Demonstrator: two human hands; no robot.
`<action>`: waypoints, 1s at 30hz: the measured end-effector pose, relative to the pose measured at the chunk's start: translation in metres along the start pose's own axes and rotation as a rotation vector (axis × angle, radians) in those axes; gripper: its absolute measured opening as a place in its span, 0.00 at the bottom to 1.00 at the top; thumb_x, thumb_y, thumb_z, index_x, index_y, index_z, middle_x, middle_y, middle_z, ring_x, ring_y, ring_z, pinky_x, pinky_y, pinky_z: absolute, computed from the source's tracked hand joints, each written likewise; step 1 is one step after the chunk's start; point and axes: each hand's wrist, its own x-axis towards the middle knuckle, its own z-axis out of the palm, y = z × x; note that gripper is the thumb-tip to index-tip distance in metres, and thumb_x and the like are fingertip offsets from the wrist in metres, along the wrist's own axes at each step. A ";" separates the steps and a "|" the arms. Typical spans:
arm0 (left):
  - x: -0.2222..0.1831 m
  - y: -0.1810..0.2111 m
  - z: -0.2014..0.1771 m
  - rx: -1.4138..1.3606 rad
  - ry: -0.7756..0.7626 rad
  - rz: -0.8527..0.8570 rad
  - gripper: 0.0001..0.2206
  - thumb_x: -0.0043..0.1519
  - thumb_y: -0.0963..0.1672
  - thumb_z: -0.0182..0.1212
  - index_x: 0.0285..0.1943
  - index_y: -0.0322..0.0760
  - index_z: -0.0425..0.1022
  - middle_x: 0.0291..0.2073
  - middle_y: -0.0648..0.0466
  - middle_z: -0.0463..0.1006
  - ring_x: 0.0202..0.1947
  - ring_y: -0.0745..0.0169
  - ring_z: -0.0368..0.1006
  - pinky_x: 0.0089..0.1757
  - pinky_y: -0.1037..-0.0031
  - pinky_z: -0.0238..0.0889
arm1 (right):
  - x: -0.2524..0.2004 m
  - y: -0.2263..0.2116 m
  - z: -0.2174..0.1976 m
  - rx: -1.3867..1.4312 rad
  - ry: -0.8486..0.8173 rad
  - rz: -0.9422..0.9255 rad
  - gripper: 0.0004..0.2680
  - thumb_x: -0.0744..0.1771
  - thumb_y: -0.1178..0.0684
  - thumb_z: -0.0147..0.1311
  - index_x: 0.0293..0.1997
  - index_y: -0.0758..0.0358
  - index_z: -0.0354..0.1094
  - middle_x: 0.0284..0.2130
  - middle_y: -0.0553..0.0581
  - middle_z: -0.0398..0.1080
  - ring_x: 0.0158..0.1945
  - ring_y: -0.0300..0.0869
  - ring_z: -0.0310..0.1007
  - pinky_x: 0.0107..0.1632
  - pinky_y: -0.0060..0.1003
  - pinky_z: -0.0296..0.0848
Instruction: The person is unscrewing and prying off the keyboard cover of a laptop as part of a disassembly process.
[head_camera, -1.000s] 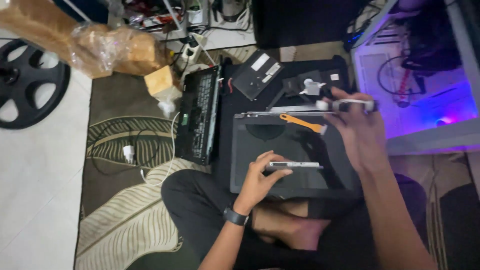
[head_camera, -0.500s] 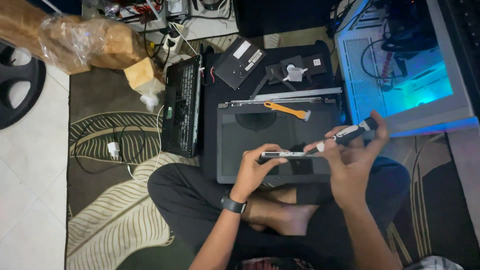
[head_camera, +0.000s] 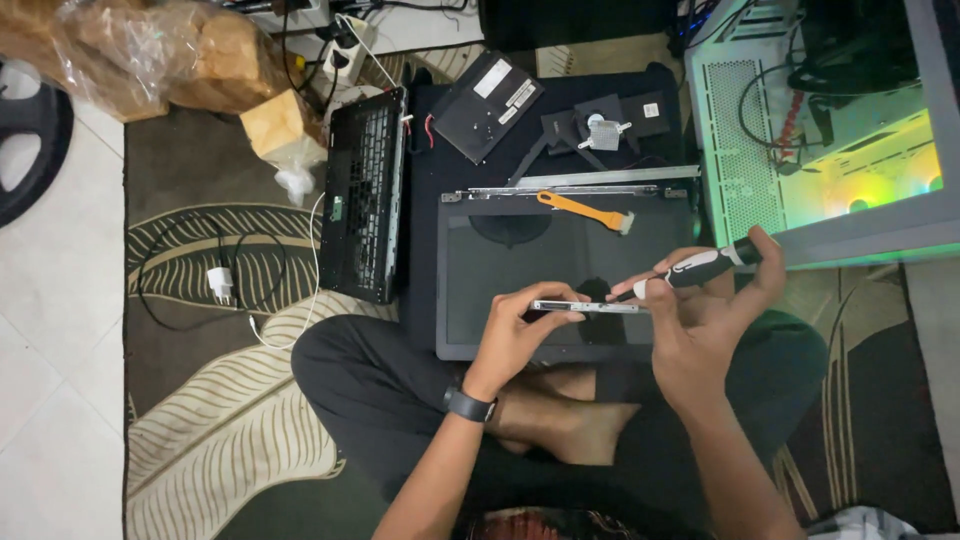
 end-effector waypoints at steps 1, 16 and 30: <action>0.001 0.000 0.000 -0.001 0.002 -0.002 0.07 0.64 0.40 0.65 0.50 0.36 0.78 0.45 0.49 0.85 0.51 0.54 0.82 0.54 0.67 0.76 | -0.001 -0.001 0.001 0.000 -0.002 0.002 0.23 0.73 0.60 0.48 0.72 0.45 0.34 0.43 0.67 0.62 0.34 0.59 0.77 0.50 0.55 0.84; 0.002 0.004 0.000 0.012 -0.003 -0.041 0.06 0.63 0.41 0.65 0.47 0.38 0.79 0.45 0.51 0.85 0.50 0.56 0.82 0.55 0.68 0.75 | -0.005 0.003 0.002 -0.021 0.034 0.002 0.26 0.72 0.65 0.50 0.72 0.48 0.34 0.44 0.67 0.62 0.37 0.55 0.74 0.49 0.51 0.84; 0.003 -0.007 0.006 0.058 0.125 0.006 0.07 0.58 0.40 0.72 0.44 0.37 0.82 0.36 0.50 0.86 0.45 0.56 0.82 0.48 0.65 0.73 | 0.000 0.011 -0.013 -0.585 -0.201 -0.475 0.23 0.62 0.59 0.68 0.58 0.61 0.54 0.36 0.59 0.77 0.32 0.45 0.80 0.34 0.39 0.79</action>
